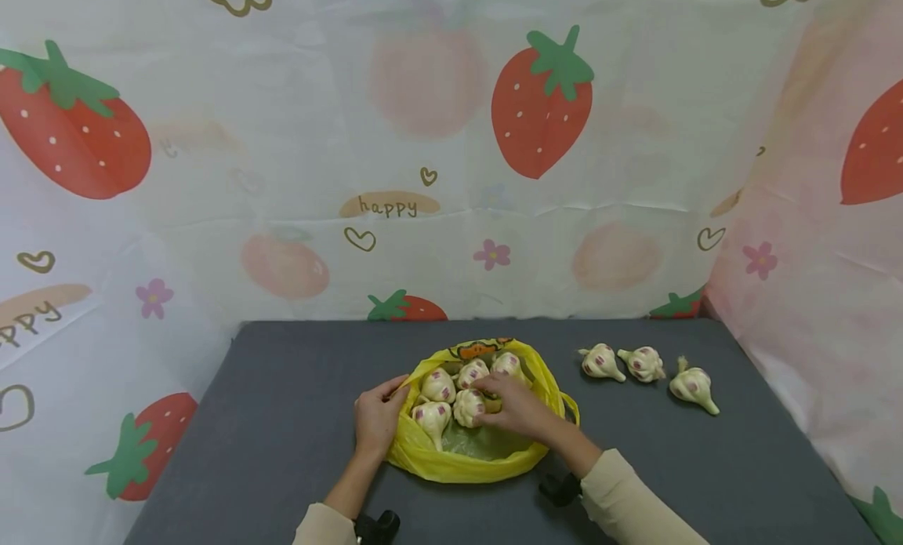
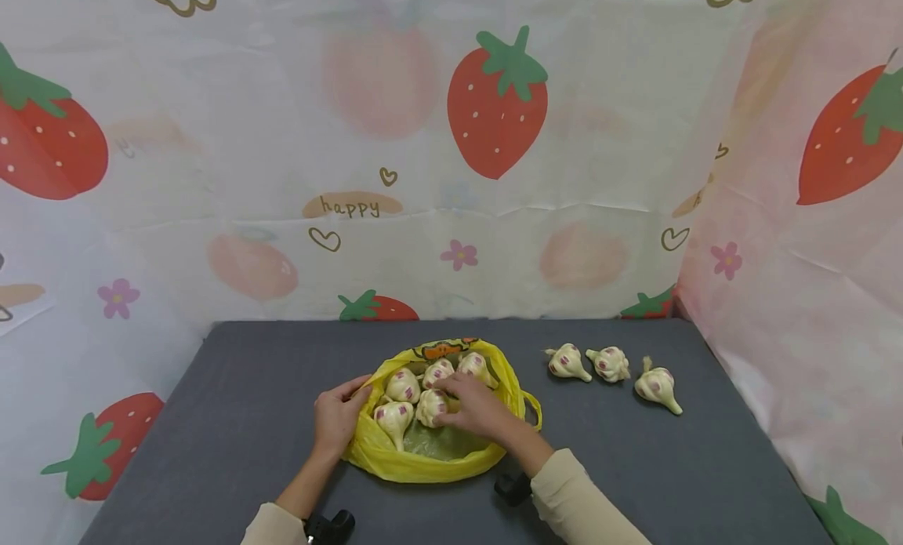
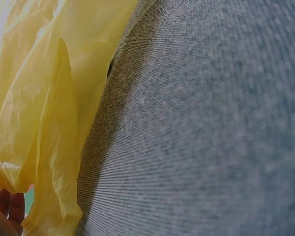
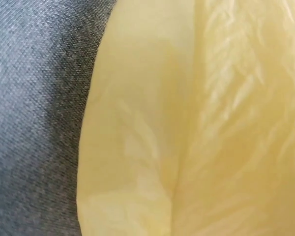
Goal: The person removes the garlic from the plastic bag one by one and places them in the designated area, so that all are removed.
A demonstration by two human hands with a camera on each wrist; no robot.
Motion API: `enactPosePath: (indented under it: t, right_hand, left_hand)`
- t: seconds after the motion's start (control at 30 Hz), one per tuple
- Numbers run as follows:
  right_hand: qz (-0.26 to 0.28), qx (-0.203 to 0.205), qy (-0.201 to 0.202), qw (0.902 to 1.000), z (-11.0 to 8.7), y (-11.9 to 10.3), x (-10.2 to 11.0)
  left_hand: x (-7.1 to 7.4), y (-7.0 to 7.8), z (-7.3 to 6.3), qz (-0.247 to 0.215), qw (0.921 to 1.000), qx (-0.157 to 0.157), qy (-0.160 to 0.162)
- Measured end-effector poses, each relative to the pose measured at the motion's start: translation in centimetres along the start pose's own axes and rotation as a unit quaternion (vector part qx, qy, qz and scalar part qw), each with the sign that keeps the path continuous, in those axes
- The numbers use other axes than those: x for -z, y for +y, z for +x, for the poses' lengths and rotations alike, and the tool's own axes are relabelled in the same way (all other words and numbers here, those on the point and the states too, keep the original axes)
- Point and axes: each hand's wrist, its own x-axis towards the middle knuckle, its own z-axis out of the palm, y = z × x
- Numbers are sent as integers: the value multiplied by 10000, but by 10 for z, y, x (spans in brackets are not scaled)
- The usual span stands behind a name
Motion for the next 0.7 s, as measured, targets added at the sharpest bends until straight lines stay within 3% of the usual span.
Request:
enactPosePath:
  t: [0.4,0.7]
  right_hand:
    - [221,-337,-476,9981,0,0,-10]
    - [56,-239,-547,9982,2,-2,-13]
  left_hand:
    - [0,0,0,-20,10000,54,7]
    - [0,0,0,-30,10000,46,22]
